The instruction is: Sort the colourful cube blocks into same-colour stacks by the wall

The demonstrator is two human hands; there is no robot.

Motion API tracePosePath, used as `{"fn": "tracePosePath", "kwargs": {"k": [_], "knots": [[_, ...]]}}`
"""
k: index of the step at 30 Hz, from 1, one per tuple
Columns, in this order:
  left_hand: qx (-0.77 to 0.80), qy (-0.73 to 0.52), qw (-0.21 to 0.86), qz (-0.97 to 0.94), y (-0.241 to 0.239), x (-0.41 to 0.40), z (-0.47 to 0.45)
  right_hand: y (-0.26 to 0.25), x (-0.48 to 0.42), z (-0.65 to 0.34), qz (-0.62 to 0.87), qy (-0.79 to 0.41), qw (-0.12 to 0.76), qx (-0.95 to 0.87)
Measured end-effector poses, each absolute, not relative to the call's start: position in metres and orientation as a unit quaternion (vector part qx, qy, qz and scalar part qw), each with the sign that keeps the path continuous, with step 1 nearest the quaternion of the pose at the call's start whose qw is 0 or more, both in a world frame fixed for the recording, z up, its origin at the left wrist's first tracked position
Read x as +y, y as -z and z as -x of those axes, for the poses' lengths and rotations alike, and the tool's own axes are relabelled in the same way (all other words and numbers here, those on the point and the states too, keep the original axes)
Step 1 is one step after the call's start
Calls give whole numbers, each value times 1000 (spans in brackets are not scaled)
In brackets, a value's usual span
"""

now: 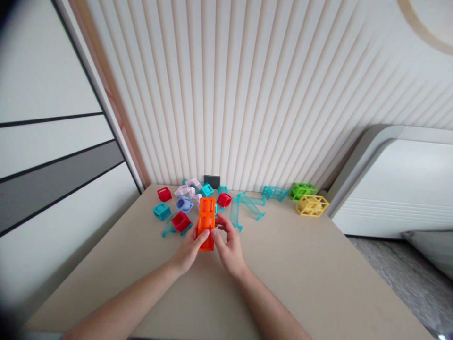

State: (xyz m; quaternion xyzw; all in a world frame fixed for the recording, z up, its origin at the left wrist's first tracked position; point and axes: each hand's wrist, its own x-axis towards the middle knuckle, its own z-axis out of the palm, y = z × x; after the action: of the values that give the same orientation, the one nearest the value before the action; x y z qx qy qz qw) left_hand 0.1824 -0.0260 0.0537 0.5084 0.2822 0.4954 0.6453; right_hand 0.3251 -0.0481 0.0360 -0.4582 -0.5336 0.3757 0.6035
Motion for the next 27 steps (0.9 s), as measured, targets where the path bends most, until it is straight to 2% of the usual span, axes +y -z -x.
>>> {"fn": "tracePosePath", "kwargs": {"k": [7,14,27], "knots": [[245,-481,657,-527,-55,-25,-182,-37,-50,-325,456,-354,638,-510],[279,-532,656,-457,-50,-21,-186,-36,-47,-325,447,-377,654,-479],[327,-550,625,-448,-53,-19,-187,-33,-45,-326,455,-403,631,-482]]}}
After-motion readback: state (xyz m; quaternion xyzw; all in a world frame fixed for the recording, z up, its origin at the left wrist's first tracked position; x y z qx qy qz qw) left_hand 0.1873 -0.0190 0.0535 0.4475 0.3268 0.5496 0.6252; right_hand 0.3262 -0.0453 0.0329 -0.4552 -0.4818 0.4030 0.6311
